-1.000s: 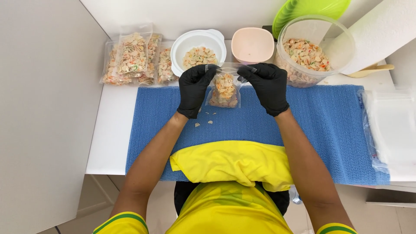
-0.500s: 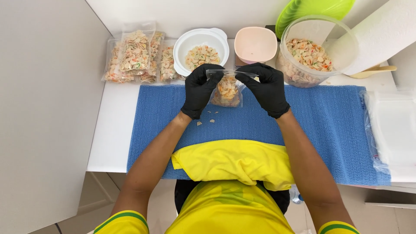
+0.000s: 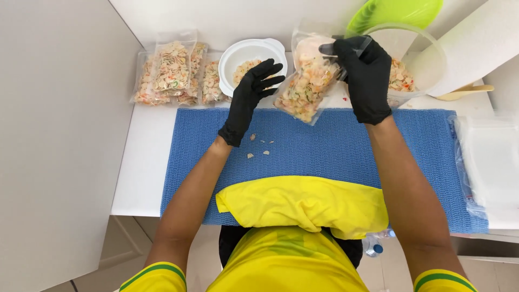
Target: Portioning a food mixture into plastic bags using a digital scale for weight accuracy.
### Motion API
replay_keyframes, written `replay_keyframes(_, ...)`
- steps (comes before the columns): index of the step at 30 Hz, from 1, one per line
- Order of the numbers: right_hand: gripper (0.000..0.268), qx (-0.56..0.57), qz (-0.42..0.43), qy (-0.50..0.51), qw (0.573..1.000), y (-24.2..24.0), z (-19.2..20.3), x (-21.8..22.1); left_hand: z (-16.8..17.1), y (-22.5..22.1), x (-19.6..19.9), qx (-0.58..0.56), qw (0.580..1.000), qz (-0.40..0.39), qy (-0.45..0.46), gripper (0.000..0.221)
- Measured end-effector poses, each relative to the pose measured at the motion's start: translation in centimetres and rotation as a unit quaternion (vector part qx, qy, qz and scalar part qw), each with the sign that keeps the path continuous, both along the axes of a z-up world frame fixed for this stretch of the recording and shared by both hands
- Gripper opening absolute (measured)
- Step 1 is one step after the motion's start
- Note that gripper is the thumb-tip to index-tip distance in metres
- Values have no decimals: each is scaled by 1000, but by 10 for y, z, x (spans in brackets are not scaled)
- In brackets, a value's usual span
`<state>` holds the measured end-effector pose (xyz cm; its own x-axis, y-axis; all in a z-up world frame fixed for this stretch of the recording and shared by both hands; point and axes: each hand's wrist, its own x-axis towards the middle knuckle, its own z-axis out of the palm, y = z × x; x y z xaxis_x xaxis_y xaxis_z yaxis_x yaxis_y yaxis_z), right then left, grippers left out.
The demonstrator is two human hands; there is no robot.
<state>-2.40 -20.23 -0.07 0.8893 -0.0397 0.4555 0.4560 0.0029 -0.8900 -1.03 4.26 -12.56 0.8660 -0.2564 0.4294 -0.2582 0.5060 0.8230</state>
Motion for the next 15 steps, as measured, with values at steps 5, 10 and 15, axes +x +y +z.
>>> replay_keyframes(5,12,-59,36,43,997,21,-6,-5,82,-9,-49,267,958,50,88,85)
replay_keyframes(10,12,-80,82,29,993,28,-2,-6,77,-2,-44,259,946,95,171,90)
replay_keyframes(15,30,-178,107,70,976,11,17,-34,101,24,-61,267,927,184,187,87)
